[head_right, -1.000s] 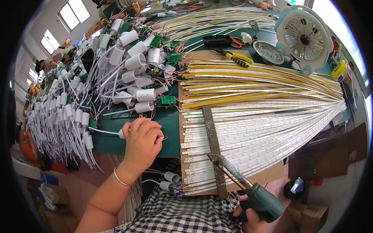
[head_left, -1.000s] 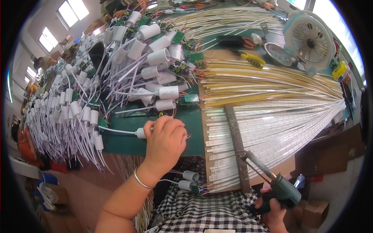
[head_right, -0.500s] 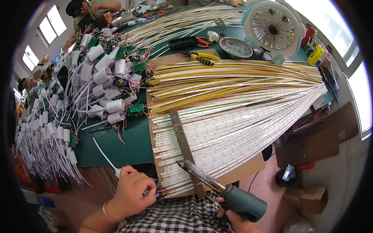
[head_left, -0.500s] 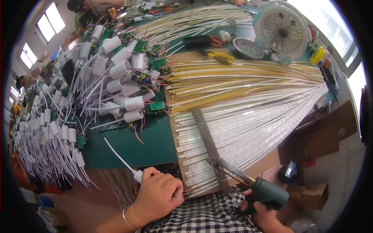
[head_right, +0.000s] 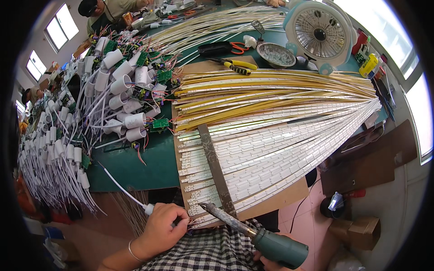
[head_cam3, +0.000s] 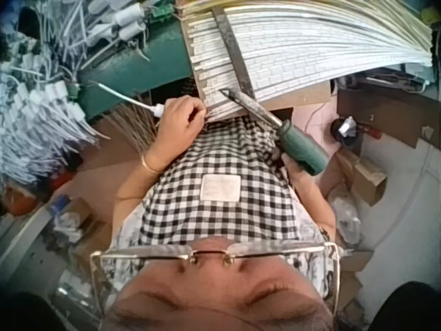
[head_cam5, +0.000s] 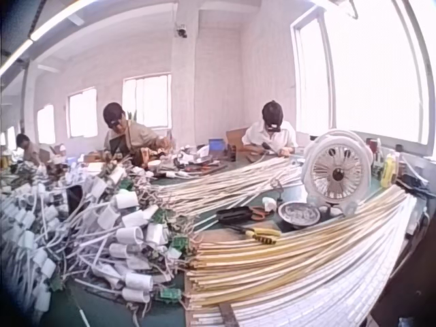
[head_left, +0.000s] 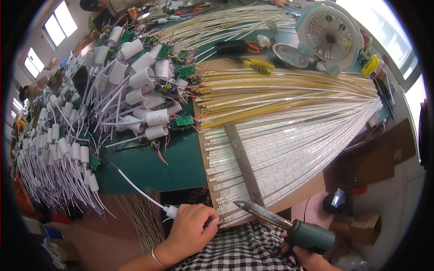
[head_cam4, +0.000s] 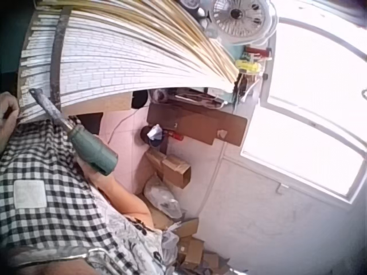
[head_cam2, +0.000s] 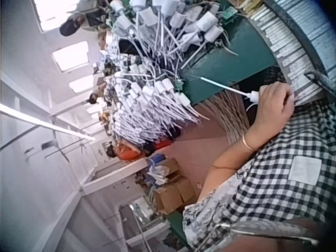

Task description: The person positions LED strips using a metal bar and solders wires from electronic components onto the strips using a soldering gun.

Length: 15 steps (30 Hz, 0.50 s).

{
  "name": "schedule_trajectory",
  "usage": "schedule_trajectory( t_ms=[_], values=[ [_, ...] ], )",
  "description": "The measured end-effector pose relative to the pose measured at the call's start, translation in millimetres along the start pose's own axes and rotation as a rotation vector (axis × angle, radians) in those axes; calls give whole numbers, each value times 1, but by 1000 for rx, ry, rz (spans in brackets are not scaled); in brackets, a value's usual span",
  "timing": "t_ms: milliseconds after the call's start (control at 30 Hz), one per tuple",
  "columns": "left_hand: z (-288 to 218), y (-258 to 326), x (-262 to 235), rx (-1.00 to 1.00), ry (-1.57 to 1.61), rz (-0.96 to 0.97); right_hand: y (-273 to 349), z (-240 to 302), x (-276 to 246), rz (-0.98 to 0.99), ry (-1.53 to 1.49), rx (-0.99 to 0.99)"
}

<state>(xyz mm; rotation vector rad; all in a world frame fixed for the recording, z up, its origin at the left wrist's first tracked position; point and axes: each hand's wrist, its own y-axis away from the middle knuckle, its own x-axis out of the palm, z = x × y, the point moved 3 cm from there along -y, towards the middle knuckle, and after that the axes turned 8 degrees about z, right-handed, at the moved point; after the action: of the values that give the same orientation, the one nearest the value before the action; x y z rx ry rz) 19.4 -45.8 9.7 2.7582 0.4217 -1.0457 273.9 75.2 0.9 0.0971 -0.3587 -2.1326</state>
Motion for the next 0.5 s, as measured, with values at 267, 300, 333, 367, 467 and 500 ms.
schedule_trajectory(
  t_ms=[267, 300, 333, 367, 467, 500],
  values=[
    [5, 1, 1, -110, 135, 51, 4, 1, -1, -52, -73, 107],
    [6, 1, 1, -161, 159, 62, 4, -7, -4, -20, 89, 32],
    [7, 1, 2, -162, 160, 61, 5, -10, -5, 12, 250, -43],
    [8, 2, 2, -168, 164, 61, 3, -10, -6, 15, 250, -42],
    [12, 1, 3, -175, 192, 65, 1, -8, -5, 73, 317, -93],
    [13, 0, 3, -176, 215, 71, 0, -9, -5, 72, 302, -111]
  ],
)
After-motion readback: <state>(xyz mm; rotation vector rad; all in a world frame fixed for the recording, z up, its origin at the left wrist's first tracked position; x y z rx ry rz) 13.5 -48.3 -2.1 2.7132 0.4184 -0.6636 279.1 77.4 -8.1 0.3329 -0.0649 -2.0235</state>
